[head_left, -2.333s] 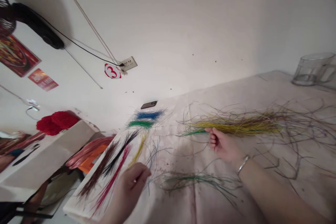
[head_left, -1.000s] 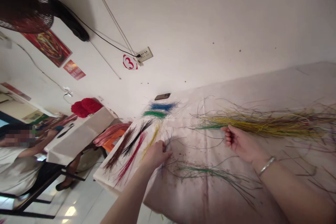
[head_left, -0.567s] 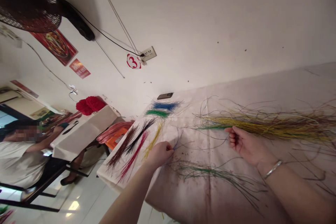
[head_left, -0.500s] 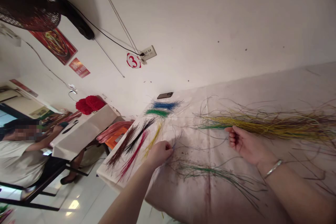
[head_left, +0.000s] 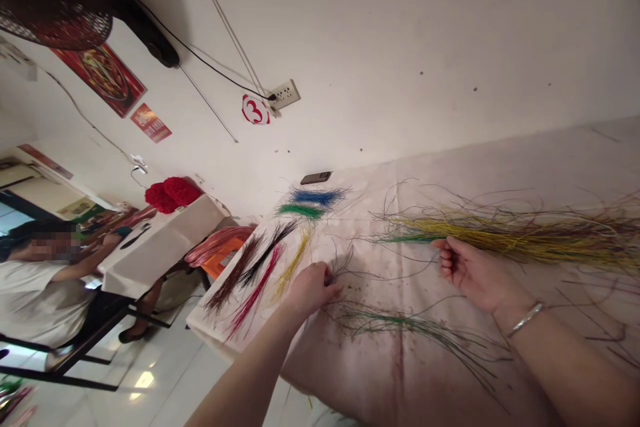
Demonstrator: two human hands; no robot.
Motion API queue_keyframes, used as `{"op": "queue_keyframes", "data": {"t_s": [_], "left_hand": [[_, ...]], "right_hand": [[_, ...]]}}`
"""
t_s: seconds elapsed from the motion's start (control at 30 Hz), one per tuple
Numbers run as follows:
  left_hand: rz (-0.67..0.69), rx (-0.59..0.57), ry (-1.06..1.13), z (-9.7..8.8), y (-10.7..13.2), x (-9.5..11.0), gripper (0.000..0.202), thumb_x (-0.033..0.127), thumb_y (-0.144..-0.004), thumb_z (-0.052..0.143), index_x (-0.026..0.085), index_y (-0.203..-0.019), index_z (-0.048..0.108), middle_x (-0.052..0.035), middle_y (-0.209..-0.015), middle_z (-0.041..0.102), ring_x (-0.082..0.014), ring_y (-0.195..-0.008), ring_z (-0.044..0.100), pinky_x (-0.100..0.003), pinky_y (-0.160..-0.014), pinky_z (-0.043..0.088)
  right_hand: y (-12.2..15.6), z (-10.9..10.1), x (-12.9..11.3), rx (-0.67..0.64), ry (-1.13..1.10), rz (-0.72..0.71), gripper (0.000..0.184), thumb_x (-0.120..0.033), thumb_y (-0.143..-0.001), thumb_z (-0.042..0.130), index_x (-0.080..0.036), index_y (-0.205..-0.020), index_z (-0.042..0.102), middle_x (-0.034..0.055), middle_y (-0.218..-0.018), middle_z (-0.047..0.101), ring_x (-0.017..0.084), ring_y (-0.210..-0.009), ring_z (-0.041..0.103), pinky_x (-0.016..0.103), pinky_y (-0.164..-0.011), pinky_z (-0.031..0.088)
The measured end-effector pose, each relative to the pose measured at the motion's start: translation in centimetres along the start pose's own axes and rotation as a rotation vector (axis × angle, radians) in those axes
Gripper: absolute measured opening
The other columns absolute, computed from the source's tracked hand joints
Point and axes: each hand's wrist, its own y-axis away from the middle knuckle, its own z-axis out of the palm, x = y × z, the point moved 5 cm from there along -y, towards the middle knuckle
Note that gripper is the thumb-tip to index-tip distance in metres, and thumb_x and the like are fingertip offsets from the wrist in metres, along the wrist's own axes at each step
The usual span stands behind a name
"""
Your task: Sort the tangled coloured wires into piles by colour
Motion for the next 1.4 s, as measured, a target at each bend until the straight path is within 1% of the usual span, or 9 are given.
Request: {"op": "queue_keyframes", "data": {"t_s": [0.2,0.43,0.7,0.87,1.03,1.13,1.2,1.3,1.4], "left_hand": [[-0.026,-0.016,-0.039,0.3,-0.9,-0.4,0.012,0.027,-0.075,0.057,0.019,-0.078,0.067,-0.0047,-0.08,0.069,-0.0211,-0.08,0.062,-0.027,-0.063,0.036],[-0.019,-0.013,-0.017,-0.1,-1.1,-0.8,0.009,0.023,-0.07,0.056,0.019,-0.067,0.063,-0.0026,-0.069,0.066,-0.0184,-0.069,0.059,-0.026,-0.059,0.034],[-0.04,0.099,0.142,-1.1,-0.8,-2.5,0.013,0.02,-0.083,0.042,0.019,-0.079,0.054,0.0012,-0.064,0.06,-0.0134,-0.059,0.054,-0.023,-0.053,0.033],[-0.019,0.221,0.176,-3.0,-0.5,-2.6,0.018,0.029,-0.088,0.041,0.019,-0.084,0.055,-0.0002,-0.073,0.06,-0.0168,-0.071,0.056,-0.025,-0.061,0.037],[0.057,0.366,0.135,-5.4,0.8,-0.6,0.024,0.035,-0.091,0.039,0.021,-0.092,0.059,-0.0032,-0.089,0.067,-0.0194,-0.081,0.06,-0.027,-0.068,0.039],[0.115,0.432,0.101,-6.4,1.9,1.3,0.024,0.035,-0.092,0.037,0.02,-0.09,0.056,-0.0039,-0.082,0.065,-0.0194,-0.076,0.06,-0.027,-0.067,0.039],[0.187,0.455,0.168,-6.8,2.5,2.7,0.022,0.033,-0.092,0.036,0.02,-0.088,0.054,-0.0035,-0.079,0.062,-0.0182,-0.074,0.057,-0.027,-0.067,0.039],[0.301,0.421,0.364,-6.7,3.0,5.1,0.023,0.034,-0.094,0.036,0.02,-0.086,0.052,-0.0025,-0.079,0.058,-0.0159,-0.073,0.054,-0.026,-0.067,0.039],[0.365,0.317,0.568,-6.3,3.1,7.5,0.026,0.039,-0.095,0.037,0.019,-0.085,0.051,-0.0008,-0.074,0.053,-0.0133,-0.067,0.048,-0.025,-0.062,0.038]], "right_hand": [[0.0,0.0,0.0,0.005,0.006,-0.001,0.024,-0.022,-0.089,0.052,-0.014,-0.072,0.068,-0.0001,-0.061,0.046,0.006,-0.05,0.043,0.014,-0.04,0.043],[0.2,0.2,0.0,-0.002,-0.003,-0.005,0.019,-0.023,-0.085,0.056,-0.017,-0.072,0.067,-0.0003,-0.061,0.047,0.008,-0.05,0.042,0.015,-0.039,0.043],[-0.2,0.0,0.2,-0.024,0.0,-0.022,0.019,-0.025,-0.085,0.057,-0.017,-0.071,0.067,-0.0004,-0.061,0.047,0.008,-0.051,0.042,0.016,-0.04,0.043],[-0.1,0.1,0.1,-0.021,0.016,-0.035,0.023,-0.024,-0.086,0.054,-0.015,-0.07,0.069,-0.0001,-0.061,0.047,0.007,-0.051,0.042,0.016,-0.041,0.042],[0.0,0.2,0.1,-0.013,0.056,-0.049,0.023,-0.025,-0.085,0.056,-0.015,-0.069,0.069,-0.0001,-0.06,0.048,0.007,-0.052,0.042,0.015,-0.041,0.042],[0.0,0.2,0.2,-0.032,0.092,-0.077,0.019,-0.029,-0.08,0.062,-0.016,-0.069,0.07,-0.0007,-0.059,0.048,0.008,-0.052,0.043,0.016,-0.042,0.041],[0.1,0.3,0.2,-0.045,0.135,-0.102,0.018,-0.033,-0.076,0.065,-0.016,-0.07,0.07,-0.0012,-0.06,0.049,0.008,-0.052,0.042,0.018,-0.043,0.041],[0.2,0.5,0.3,-0.038,0.228,-0.134,0.019,-0.037,-0.073,0.067,-0.018,-0.071,0.069,-0.0013,-0.059,0.049,0.009,-0.052,0.043,0.021,-0.044,0.039],[0.2,0.8,0.4,-0.046,0.322,-0.165,0.023,-0.042,-0.073,0.066,-0.019,-0.071,0.07,-0.0002,-0.061,0.05,0.011,-0.054,0.043,0.024,-0.046,0.037]]}}
